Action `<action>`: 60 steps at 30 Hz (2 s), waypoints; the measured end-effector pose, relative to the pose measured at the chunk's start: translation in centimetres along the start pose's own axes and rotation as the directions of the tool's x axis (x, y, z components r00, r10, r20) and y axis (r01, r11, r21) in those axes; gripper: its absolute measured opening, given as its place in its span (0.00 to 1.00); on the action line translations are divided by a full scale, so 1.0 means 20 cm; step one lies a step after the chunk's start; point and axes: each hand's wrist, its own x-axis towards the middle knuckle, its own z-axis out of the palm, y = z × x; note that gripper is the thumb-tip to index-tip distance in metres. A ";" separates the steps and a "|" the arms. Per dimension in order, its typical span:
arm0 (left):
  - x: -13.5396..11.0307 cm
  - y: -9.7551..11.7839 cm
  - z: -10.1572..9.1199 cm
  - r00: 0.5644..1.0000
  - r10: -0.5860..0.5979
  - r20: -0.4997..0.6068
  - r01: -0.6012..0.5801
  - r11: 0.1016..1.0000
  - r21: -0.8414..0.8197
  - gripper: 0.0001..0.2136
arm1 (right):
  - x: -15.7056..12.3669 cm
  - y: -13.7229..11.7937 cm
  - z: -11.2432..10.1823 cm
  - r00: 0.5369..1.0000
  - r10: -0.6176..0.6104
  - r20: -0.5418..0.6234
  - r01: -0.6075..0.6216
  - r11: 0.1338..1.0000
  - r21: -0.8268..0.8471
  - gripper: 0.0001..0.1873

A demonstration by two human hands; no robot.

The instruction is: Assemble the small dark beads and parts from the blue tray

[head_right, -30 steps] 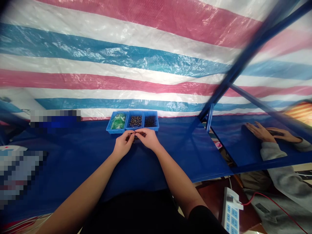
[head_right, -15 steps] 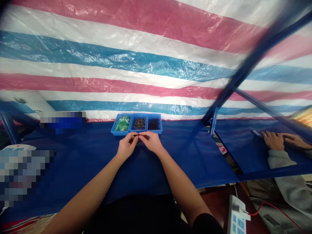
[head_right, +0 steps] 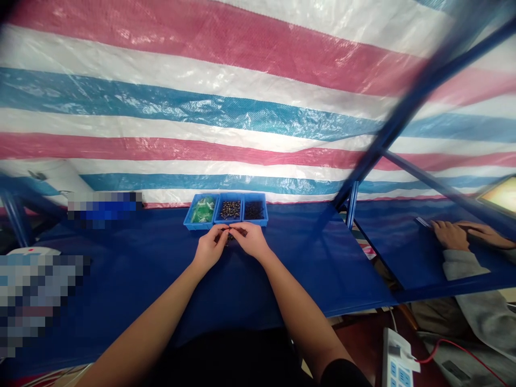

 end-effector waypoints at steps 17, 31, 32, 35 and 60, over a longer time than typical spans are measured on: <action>0.00 0.00 -0.02 0.999 0.036 0.002 -0.036 0.999 0.021 0.11 | 0.00 0.02 0.04 1.000 0.002 -0.020 -0.001 1.000 0.022 0.12; 0.00 -0.01 -0.01 0.998 0.059 0.015 -0.058 0.997 -0.043 0.13 | 0.00 0.02 0.04 0.999 0.028 -0.026 -0.027 0.998 0.055 0.14; 0.00 -0.01 -0.01 0.998 0.059 0.012 -0.059 0.998 -0.038 0.14 | 0.00 0.02 0.04 0.999 0.022 -0.034 -0.020 0.998 0.062 0.14; 0.00 -0.01 -0.01 0.998 0.056 -0.004 -0.056 0.998 -0.005 0.14 | 0.00 0.05 0.05 0.999 0.032 -0.044 -0.027 0.994 0.104 0.14; -0.01 0.01 -0.01 1.000 0.022 0.005 -0.022 1.000 -0.023 0.13 | 0.00 0.03 0.03 1.000 -0.017 -0.020 0.018 0.999 0.052 0.13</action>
